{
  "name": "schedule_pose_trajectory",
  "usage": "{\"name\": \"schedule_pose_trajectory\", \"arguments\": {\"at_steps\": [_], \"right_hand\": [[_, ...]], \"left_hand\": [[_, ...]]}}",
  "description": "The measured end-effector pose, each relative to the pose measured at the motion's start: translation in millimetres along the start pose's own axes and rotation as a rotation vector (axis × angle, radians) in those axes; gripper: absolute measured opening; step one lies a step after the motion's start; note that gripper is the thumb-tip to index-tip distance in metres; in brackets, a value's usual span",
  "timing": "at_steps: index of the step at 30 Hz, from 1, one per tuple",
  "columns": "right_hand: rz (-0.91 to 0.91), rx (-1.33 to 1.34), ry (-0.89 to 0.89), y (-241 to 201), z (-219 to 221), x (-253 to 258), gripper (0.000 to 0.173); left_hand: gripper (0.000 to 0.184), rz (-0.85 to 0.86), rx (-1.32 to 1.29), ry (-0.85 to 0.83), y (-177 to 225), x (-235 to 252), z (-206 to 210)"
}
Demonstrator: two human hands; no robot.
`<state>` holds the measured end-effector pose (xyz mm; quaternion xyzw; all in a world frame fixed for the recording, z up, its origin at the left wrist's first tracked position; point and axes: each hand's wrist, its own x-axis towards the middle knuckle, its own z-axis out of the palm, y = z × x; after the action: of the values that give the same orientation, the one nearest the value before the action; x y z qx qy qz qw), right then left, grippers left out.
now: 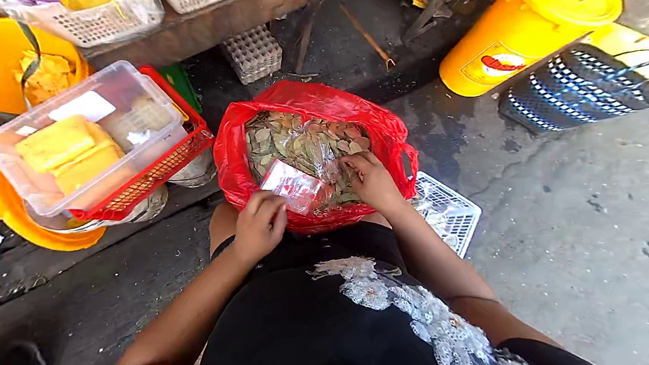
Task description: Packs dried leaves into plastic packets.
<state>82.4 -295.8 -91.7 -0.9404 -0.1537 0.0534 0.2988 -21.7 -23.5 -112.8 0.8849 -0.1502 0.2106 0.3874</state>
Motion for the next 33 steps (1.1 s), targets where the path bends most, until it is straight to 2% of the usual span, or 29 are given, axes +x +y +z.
{"name": "schedule_pose_trajectory", "arguments": {"at_steps": [3, 5, 8, 10, 13, 15, 17, 19, 22, 24, 26, 28, 30, 33], "right_hand": [[0.110, -0.032, -0.050, 3, 9, -13, 0.045], [0.145, -0.026, -0.046, 2, 19, -16, 0.045], [0.196, -0.045, -0.022, -3, 31, -13, 0.039], [0.214, -0.056, -0.031, -10, 34, -8, 0.039], [0.195, -0.063, 0.024, -14, 34, -2, 0.041], [0.170, -0.022, 0.103, -13, 29, 1, 0.035], [0.185, 0.045, 0.070, -21, 14, 3, 0.026], [0.166, 0.136, 0.018, -35, 2, 4, 0.020], [0.131, 0.108, 0.013, -55, -7, 6, 0.026], [0.153, 0.075, 0.022, -60, -15, 11, 0.022], [0.139, 0.135, 0.002, -63, -25, 12, 0.014], [0.043, 0.264, -0.007, -63, -33, 9, 0.011], [-0.039, 0.432, -0.027, -59, -41, 11, 0.013], [-0.092, 0.684, -0.009, -47, -50, 11, 0.017]], "left_hand": [[0.034, -0.141, 0.074, -0.367, 28, 38, 30], [0.048, -0.291, 0.159, -0.592, 45, 66, 50], [0.056, -0.436, 0.279, -0.724, 47, 94, 79], [0.047, -0.457, 0.296, -0.706, 41, 102, 88], [0.029, -0.389, 0.141, -0.545, 35, 99, 79], [0.028, -0.365, 0.036, -0.407, 39, 94, 68], [0.036, -0.325, -0.010, -0.257, 41, 88, 58], [0.043, -0.324, -0.021, -0.182, 43, 84, 50], [0.032, -0.339, -0.033, -0.120, 46, 79, 37], [0.022, -0.281, -0.111, -0.061, 47, 78, 24], [0.019, -0.186, -0.199, -0.061, 50, 80, 13], [0.023, -0.118, -0.114, -0.098, 53, 83, 4], [0.030, -0.112, 0.015, -0.121, 56, 87, -2], [0.035, -0.139, 0.058, -0.141, 66, 91, -10]]}}
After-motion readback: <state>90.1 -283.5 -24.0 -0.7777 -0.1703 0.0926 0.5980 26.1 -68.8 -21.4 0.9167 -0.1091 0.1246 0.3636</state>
